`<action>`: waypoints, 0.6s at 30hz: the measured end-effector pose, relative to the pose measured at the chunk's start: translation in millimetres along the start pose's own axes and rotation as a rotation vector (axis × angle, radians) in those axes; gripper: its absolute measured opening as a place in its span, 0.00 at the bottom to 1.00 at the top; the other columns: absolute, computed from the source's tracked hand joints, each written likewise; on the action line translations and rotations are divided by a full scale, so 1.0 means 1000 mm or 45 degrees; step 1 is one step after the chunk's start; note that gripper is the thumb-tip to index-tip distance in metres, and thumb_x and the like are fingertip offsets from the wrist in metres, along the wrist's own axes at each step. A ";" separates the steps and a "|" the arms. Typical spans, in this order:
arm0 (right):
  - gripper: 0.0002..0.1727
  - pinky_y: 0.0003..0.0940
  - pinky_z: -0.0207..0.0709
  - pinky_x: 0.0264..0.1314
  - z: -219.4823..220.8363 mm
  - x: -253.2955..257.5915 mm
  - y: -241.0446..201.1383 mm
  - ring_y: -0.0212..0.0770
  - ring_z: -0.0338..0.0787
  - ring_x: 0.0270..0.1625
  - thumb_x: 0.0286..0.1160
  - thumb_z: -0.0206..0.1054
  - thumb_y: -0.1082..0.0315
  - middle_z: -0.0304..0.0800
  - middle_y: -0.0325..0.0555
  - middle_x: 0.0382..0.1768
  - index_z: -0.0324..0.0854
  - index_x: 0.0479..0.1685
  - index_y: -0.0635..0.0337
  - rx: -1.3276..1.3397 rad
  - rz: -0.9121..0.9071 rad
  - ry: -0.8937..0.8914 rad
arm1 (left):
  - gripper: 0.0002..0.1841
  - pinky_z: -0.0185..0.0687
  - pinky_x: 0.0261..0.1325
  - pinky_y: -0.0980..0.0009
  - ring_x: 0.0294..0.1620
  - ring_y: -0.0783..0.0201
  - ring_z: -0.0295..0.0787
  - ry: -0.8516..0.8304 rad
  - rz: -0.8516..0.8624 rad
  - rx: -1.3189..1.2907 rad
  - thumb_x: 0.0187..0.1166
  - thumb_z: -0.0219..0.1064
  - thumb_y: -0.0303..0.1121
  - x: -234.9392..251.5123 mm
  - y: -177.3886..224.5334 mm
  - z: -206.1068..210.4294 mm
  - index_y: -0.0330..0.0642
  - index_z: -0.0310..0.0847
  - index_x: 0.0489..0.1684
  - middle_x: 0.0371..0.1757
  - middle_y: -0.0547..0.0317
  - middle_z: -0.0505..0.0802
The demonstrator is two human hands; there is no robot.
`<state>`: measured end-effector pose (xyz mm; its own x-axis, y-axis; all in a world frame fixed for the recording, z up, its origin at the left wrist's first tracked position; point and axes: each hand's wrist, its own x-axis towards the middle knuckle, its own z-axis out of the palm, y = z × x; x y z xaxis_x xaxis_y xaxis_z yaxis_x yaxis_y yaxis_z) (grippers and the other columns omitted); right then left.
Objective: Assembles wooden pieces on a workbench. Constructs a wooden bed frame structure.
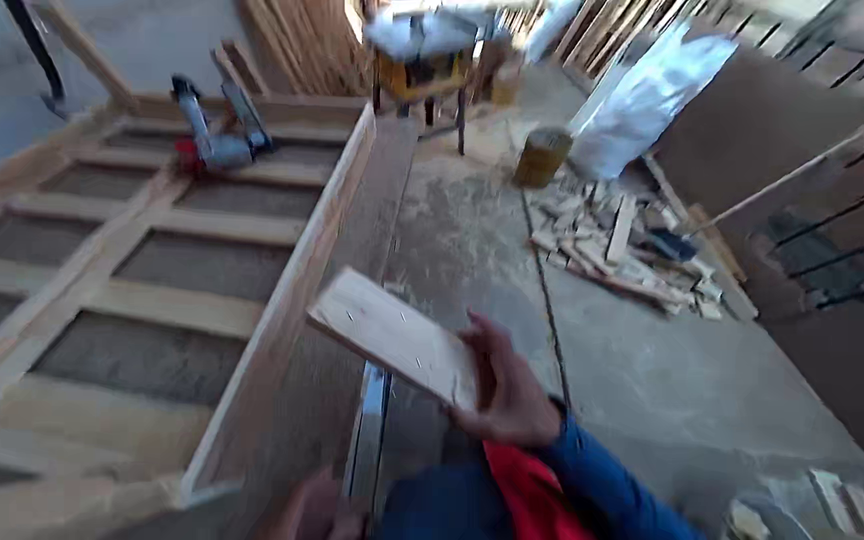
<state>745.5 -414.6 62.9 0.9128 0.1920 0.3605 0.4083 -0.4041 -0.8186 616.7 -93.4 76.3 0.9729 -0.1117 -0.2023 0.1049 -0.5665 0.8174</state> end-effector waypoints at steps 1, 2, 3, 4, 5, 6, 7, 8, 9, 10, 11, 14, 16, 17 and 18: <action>0.65 0.43 0.92 0.59 -0.008 0.014 -0.009 0.37 0.92 0.59 0.45 0.88 0.50 0.89 0.45 0.61 0.52 0.90 0.57 0.032 -0.085 -0.067 | 0.44 0.93 0.60 0.54 0.62 0.52 0.92 0.074 0.069 -0.207 0.72 0.79 0.46 0.029 0.008 0.022 0.28 0.64 0.83 0.69 0.41 0.88; 0.67 0.43 0.92 0.60 -0.018 0.032 -0.015 0.37 0.91 0.61 0.44 0.88 0.51 0.88 0.45 0.64 0.48 0.92 0.56 0.073 -0.163 -0.127 | 0.50 0.92 0.62 0.51 0.67 0.49 0.89 0.123 0.159 -0.426 0.68 0.81 0.50 0.066 0.016 0.041 0.30 0.57 0.86 0.74 0.41 0.85; 0.70 0.44 0.91 0.62 -0.027 0.051 -0.018 0.38 0.91 0.63 0.41 0.87 0.51 0.88 0.45 0.65 0.45 0.92 0.56 0.116 -0.231 -0.178 | 0.54 0.91 0.65 0.48 0.69 0.47 0.87 0.177 0.256 -0.647 0.64 0.84 0.50 0.100 0.023 0.057 0.32 0.55 0.87 0.75 0.42 0.83; 0.71 0.46 0.90 0.64 -0.035 0.069 -0.019 0.39 0.91 0.63 0.39 0.88 0.52 0.88 0.45 0.64 0.43 0.93 0.56 0.159 -0.279 -0.234 | 0.53 0.88 0.68 0.46 0.70 0.49 0.86 0.223 0.344 -0.819 0.60 0.86 0.49 0.125 0.031 0.070 0.38 0.57 0.85 0.72 0.48 0.85; 0.73 0.47 0.88 0.67 -0.042 0.085 -0.017 0.39 0.90 0.63 0.37 0.88 0.52 0.89 0.43 0.64 0.43 0.93 0.54 0.177 -0.311 -0.302 | 0.49 0.86 0.70 0.49 0.69 0.56 0.86 0.234 0.430 -0.929 0.58 0.88 0.48 0.145 0.036 0.080 0.46 0.63 0.82 0.69 0.56 0.88; 0.74 0.51 0.83 0.72 -0.048 0.099 -0.014 0.38 0.89 0.65 0.36 0.88 0.52 0.89 0.41 0.63 0.42 0.93 0.55 0.165 -0.342 -0.372 | 0.43 0.86 0.72 0.54 0.69 0.61 0.87 0.215 0.516 -1.004 0.58 0.88 0.46 0.160 0.041 0.085 0.52 0.72 0.79 0.67 0.63 0.91; 0.74 0.54 0.76 0.79 -0.054 0.111 -0.009 0.38 0.87 0.68 0.35 0.89 0.53 0.90 0.39 0.63 0.42 0.93 0.57 0.129 -0.384 -0.434 | 0.42 0.84 0.74 0.58 0.72 0.63 0.86 0.156 0.609 -1.064 0.60 0.87 0.42 0.174 0.048 0.088 0.56 0.73 0.80 0.71 0.64 0.90; 0.74 0.56 0.68 0.84 -0.062 0.123 -0.002 0.37 0.84 0.73 0.36 0.90 0.51 0.90 0.37 0.66 0.43 0.93 0.59 0.061 -0.429 -0.487 | 0.47 0.77 0.80 0.54 0.80 0.57 0.78 0.064 0.709 -1.144 0.62 0.86 0.36 0.189 0.058 0.088 0.53 0.64 0.88 0.79 0.57 0.83; 0.74 0.57 0.62 0.87 -0.071 0.134 0.006 0.39 0.81 0.76 0.39 0.90 0.48 0.88 0.37 0.69 0.44 0.93 0.59 0.022 -0.449 -0.519 | 0.49 0.76 0.81 0.54 0.82 0.54 0.76 0.033 0.731 -1.200 0.61 0.85 0.33 0.203 0.062 0.090 0.53 0.61 0.89 0.82 0.55 0.80; 0.73 0.58 0.59 0.89 -0.083 0.146 0.015 0.41 0.78 0.79 0.43 0.88 0.43 0.85 0.39 0.73 0.43 0.94 0.60 0.034 -0.444 -0.528 | 0.50 0.77 0.80 0.53 0.82 0.53 0.76 0.056 0.730 -1.225 0.61 0.85 0.31 0.217 0.066 0.092 0.52 0.61 0.89 0.82 0.54 0.80; 0.73 0.58 0.62 0.87 -0.097 0.158 0.027 0.44 0.76 0.80 0.47 0.85 0.39 0.82 0.43 0.75 0.41 0.94 0.61 0.103 -0.411 -0.503 | 0.49 0.78 0.79 0.53 0.81 0.52 0.77 0.092 0.728 -1.256 0.62 0.85 0.33 0.232 0.070 0.092 0.52 0.60 0.89 0.82 0.52 0.79; 0.62 0.51 0.75 0.81 -0.144 0.195 0.075 0.47 0.80 0.78 0.68 0.76 0.40 0.80 0.50 0.76 0.40 0.92 0.64 0.309 -0.216 -0.240 | 0.40 0.78 0.78 0.54 0.79 0.54 0.79 0.212 0.723 -1.358 0.68 0.80 0.36 0.272 0.073 0.086 0.55 0.68 0.85 0.79 0.55 0.82; 0.50 0.46 0.82 0.72 -0.167 0.215 0.115 0.43 0.88 0.68 0.75 0.73 0.48 0.87 0.47 0.67 0.48 0.90 0.59 0.303 0.069 0.002 | 0.23 0.84 0.72 0.60 0.67 0.65 0.89 0.333 0.723 -1.326 0.73 0.77 0.38 0.293 0.065 0.073 0.58 0.85 0.69 0.64 0.65 0.93; 0.44 0.44 0.86 0.67 -0.173 0.225 0.135 0.42 0.91 0.62 0.77 0.72 0.51 0.90 0.46 0.62 0.53 0.88 0.57 0.296 0.214 0.093 | 0.19 0.84 0.72 0.61 0.65 0.68 0.90 0.375 0.743 -1.295 0.75 0.76 0.40 0.308 0.064 0.065 0.58 0.88 0.65 0.61 0.68 0.95; 0.40 0.43 0.87 0.63 -0.178 0.238 0.154 0.42 0.92 0.57 0.78 0.71 0.52 0.91 0.45 0.58 0.57 0.86 0.56 0.286 0.324 0.152 | 0.18 0.84 0.72 0.60 0.64 0.68 0.90 0.417 0.764 -1.285 0.75 0.75 0.41 0.327 0.067 0.057 0.58 0.89 0.63 0.59 0.68 0.95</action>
<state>1027.3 -590.3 102.0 0.9852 -0.0006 0.1715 0.1673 -0.2162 -0.9619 930.6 -214.7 34.2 0.9126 0.1559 0.3779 -0.4079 0.4094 0.8161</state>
